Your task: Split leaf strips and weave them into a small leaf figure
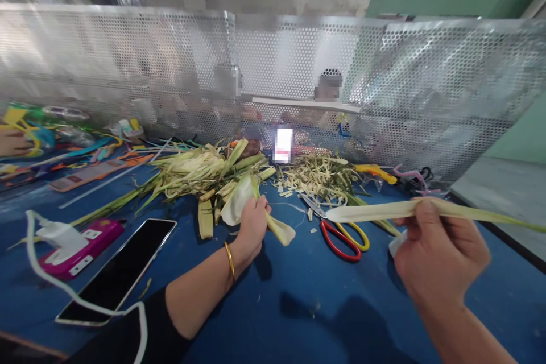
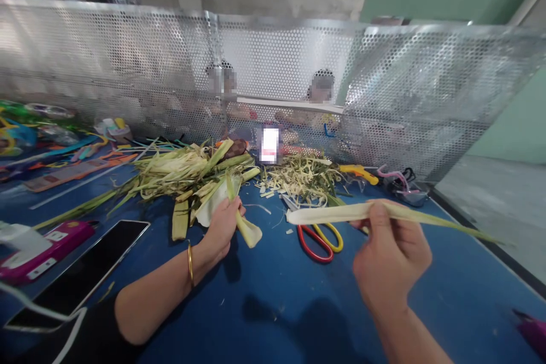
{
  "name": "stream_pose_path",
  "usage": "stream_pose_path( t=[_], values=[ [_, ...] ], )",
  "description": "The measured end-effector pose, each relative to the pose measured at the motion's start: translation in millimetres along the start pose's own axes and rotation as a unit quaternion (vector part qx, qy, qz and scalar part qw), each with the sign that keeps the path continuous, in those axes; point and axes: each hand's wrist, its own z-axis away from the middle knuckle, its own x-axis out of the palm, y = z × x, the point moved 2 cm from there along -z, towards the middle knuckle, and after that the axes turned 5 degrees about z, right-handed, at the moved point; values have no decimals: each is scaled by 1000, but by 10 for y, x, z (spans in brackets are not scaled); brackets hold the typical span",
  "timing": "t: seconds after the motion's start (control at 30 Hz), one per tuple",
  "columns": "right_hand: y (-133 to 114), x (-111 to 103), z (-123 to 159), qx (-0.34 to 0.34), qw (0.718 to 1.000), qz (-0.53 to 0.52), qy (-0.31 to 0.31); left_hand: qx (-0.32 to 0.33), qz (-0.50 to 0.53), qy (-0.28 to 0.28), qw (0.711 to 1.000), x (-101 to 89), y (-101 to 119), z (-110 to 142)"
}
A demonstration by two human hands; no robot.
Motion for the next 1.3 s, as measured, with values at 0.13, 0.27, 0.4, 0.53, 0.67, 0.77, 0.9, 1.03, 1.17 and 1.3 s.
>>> stream_pose_path(
  t=[0.13,0.27,0.4,0.53,0.67,0.77,0.9,1.03,1.17,1.3],
  values=[
    [62,12,-95,102,994,-42,10,-7,-141,-77,987,-27,50,-50],
    [189,61,-76,184,979,-47,-75,61,-381,-191,903,-37,144,-40],
    [292,86,-17,255,955,-40,-144,273,-402,-107,867,-6,323,114],
    [315,132,97,277,929,0,-246,105,-288,-304,902,130,250,337],
    [311,171,197,259,921,51,-286,-72,-221,-419,878,180,118,498],
    [330,177,214,247,925,76,-279,-119,-197,-461,857,177,71,561],
    [358,207,275,274,899,70,-334,-117,-186,-414,883,189,38,586],
    [356,247,491,340,839,87,-416,-53,-148,-263,952,187,18,548],
    [347,262,710,348,802,119,-471,-51,-122,-198,971,173,-39,513],
    [392,250,681,336,819,103,-453,-71,-131,-212,966,173,-68,511]
  ],
)
